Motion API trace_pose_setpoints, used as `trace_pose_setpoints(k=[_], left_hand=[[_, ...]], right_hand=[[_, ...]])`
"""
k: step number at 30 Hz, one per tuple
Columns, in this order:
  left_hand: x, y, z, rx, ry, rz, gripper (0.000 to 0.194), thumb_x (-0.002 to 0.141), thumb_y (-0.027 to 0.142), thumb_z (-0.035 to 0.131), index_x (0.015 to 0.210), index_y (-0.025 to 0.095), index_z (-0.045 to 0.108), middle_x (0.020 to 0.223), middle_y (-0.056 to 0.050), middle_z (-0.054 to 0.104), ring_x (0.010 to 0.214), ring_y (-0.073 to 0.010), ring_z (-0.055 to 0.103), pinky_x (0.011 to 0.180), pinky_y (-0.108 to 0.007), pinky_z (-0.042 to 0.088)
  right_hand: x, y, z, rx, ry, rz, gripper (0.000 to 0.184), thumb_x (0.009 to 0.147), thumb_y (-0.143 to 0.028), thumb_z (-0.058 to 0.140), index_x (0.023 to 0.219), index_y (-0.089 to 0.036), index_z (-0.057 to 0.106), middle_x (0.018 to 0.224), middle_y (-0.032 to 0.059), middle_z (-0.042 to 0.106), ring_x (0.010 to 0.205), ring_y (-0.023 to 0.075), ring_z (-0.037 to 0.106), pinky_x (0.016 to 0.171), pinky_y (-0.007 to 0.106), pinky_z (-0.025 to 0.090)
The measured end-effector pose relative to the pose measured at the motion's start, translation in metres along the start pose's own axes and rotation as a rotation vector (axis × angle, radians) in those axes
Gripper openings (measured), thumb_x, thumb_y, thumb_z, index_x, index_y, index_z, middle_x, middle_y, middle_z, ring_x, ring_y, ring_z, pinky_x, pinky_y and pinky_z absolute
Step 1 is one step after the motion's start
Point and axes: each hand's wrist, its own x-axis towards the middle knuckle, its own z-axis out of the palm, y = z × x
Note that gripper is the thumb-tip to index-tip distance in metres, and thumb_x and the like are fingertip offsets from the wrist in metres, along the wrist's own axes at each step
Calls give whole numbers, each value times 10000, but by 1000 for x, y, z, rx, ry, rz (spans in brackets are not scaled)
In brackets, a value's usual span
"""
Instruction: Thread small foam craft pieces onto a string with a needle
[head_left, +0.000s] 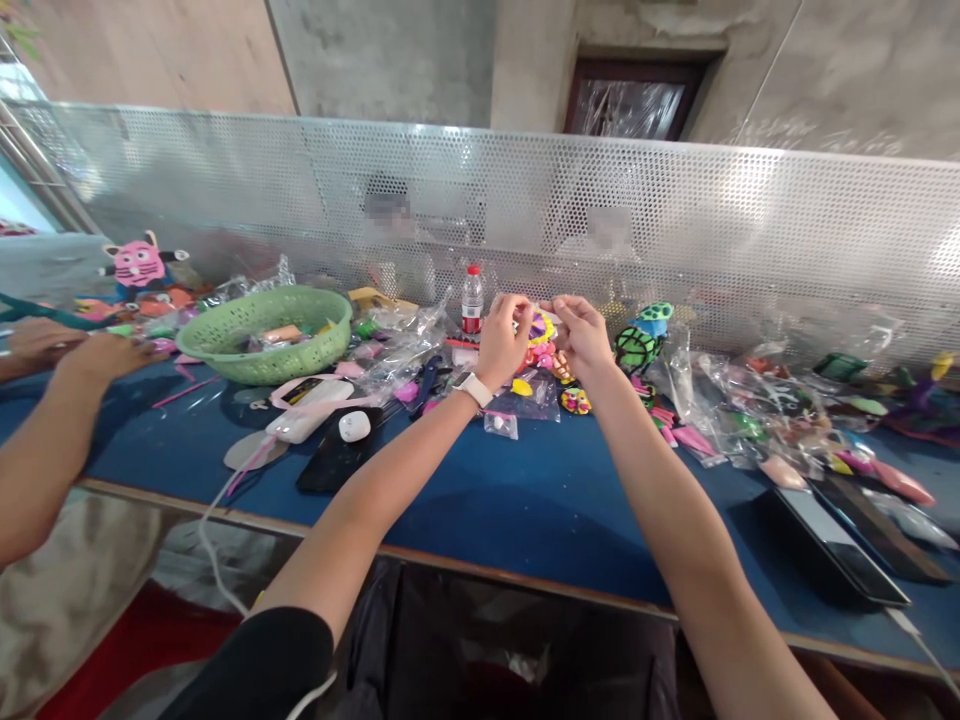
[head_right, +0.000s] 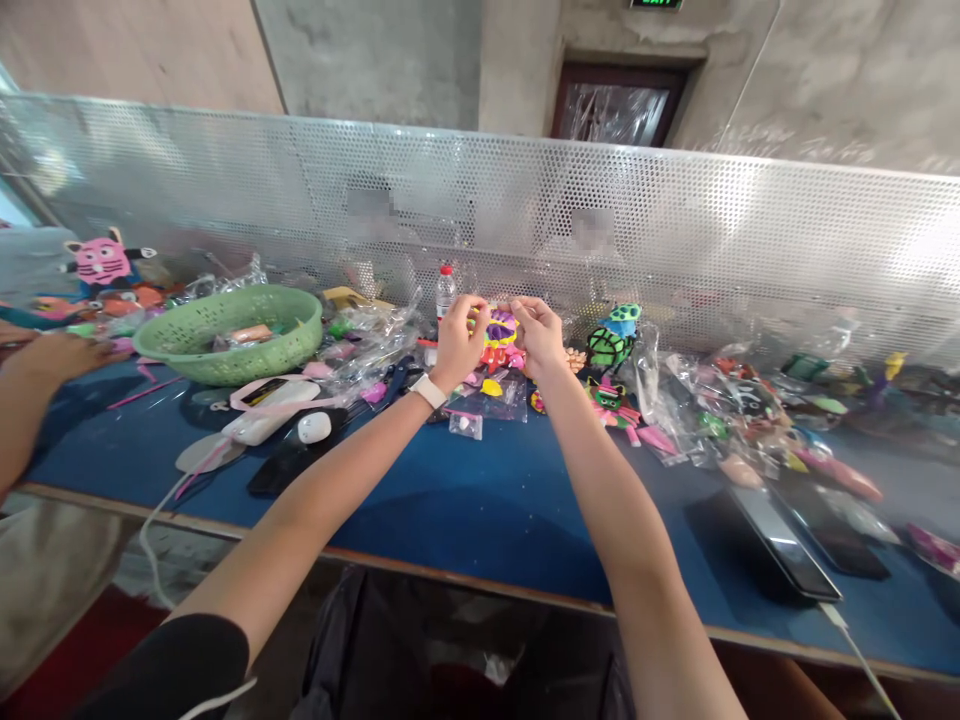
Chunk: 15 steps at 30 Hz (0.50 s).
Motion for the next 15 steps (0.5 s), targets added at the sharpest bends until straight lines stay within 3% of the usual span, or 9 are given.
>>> trace_pose_setpoints(k=[6, 11, 15], left_hand=[[2, 2, 15, -459, -16, -321, 208, 1130, 309, 692, 948, 223, 747, 985, -61, 768, 981, -207, 723, 968, -354, 576], [-1, 10, 20, -993, -7, -641, 147, 1072, 191, 728, 942, 215, 792, 981, -23, 780, 910, -150, 715, 883, -294, 582], [-2, 10, 13, -1223, -107, -744, 78, 1023, 257, 830, 959, 219, 805, 982, -15, 790, 859, -135, 719, 781, -265, 568]], right_hand=[[-1, -6, -3, 87, 14, 84, 371, 810, -416, 1007, 872, -265, 673, 872, -47, 855, 408, 32, 307, 373, 189, 272], [-1, -9, -4, 149, -20, 145, 329, 839, -360, 995, 882, -266, 682, 899, -69, 848, 418, 28, 319, 381, 180, 292], [-3, -10, -3, 129, -79, 142, 335, 863, -411, 989, 914, -278, 686, 951, -69, 850, 432, 32, 320, 383, 184, 288]])
